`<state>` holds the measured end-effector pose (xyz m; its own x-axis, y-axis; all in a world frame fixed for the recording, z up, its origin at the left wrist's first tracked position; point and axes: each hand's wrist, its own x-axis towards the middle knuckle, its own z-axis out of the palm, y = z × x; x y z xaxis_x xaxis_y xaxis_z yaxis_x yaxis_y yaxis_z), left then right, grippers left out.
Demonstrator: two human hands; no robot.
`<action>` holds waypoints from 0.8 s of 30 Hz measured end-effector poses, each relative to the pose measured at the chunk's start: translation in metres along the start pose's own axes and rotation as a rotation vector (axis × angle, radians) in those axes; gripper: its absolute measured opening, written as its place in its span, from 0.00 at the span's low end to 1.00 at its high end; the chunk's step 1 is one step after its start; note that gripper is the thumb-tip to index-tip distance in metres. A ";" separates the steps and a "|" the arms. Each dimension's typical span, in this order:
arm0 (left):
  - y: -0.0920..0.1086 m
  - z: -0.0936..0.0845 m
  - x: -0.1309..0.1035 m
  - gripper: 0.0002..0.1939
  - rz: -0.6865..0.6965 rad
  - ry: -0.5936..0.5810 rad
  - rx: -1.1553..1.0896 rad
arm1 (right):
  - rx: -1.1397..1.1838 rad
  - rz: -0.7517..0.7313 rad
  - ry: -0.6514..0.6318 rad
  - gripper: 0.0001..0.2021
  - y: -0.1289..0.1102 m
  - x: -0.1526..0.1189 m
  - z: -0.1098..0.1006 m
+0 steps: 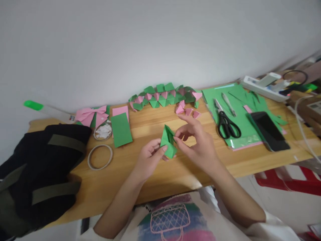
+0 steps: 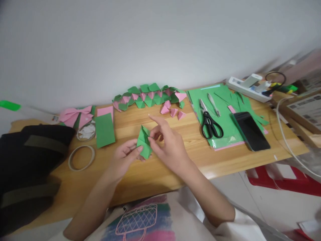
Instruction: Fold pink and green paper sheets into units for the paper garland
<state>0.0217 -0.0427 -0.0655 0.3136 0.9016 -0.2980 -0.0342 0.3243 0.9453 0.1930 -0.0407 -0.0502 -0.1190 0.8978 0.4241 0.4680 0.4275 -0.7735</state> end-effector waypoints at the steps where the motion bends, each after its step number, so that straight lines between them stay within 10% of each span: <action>1: 0.001 0.000 -0.002 0.16 -0.002 0.002 -0.025 | -0.024 -0.022 0.000 0.30 -0.002 -0.001 -0.001; 14: 0.014 0.017 -0.014 0.12 0.119 0.150 -0.170 | -0.138 -0.149 0.202 0.32 -0.020 -0.007 0.015; 24: 0.021 0.014 -0.018 0.14 -0.015 -0.014 -0.507 | 0.251 -0.002 0.136 0.32 -0.026 -0.003 -0.003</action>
<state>0.0288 -0.0561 -0.0389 0.3300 0.8930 -0.3060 -0.4848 0.4384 0.7568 0.1836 -0.0544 -0.0302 0.0070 0.8813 0.4724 0.2343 0.4578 -0.8576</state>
